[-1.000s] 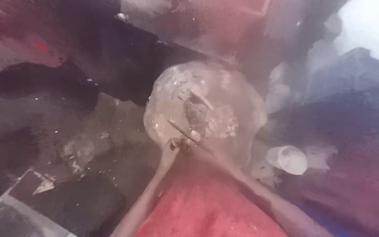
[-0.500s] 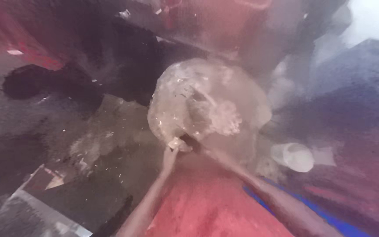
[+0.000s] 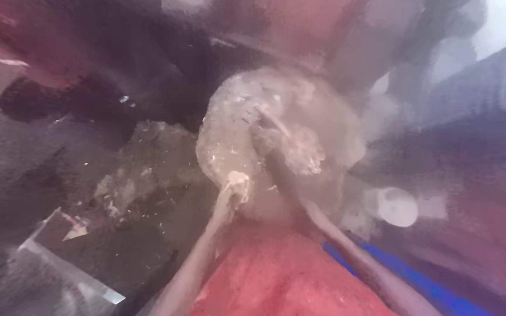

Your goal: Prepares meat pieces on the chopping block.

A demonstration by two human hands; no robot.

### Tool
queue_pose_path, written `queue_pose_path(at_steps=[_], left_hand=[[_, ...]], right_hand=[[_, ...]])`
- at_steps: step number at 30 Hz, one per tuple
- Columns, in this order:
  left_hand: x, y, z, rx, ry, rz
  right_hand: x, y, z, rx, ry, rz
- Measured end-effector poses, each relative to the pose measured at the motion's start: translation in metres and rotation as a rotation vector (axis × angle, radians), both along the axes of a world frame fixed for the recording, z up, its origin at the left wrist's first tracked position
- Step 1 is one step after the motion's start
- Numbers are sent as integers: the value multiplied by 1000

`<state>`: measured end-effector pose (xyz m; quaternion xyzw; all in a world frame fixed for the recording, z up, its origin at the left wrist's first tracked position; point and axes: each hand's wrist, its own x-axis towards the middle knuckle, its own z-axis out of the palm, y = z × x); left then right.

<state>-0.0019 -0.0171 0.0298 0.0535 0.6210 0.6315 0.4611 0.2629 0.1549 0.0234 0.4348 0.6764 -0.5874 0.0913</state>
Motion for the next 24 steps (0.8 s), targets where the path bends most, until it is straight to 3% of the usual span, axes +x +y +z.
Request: queue_pose_path(at_steps=[3, 5, 9, 11, 14, 17, 21, 24], left_hand=[[-26, 37, -1, -73, 255, -496], [-28, 57, -24, -196, 431, -620], [-16, 64, -37, -379, 569, -631], [-12, 58, -39, -444, 637, -651], [-11, 53, -39, -497, 721, -671], [-4, 37, -36, -465, 658, -562], [15, 16, -44, -559, 465, -553], [28, 8, -48, -535, 494, -554]], right_hand=[[-21, 15, 31, 153, -61, -43], [-38, 17, 56, 257, 27, -18], [-51, 7, 90, 344, 147, 74], [-45, 0, 79, 265, -8, 187], [-32, 1, 32, 221, -222, 352], [-34, -4, 40, 250, -265, 372], [-44, -13, 78, 176, -74, 304], [-40, -24, 58, 120, 67, 278]])
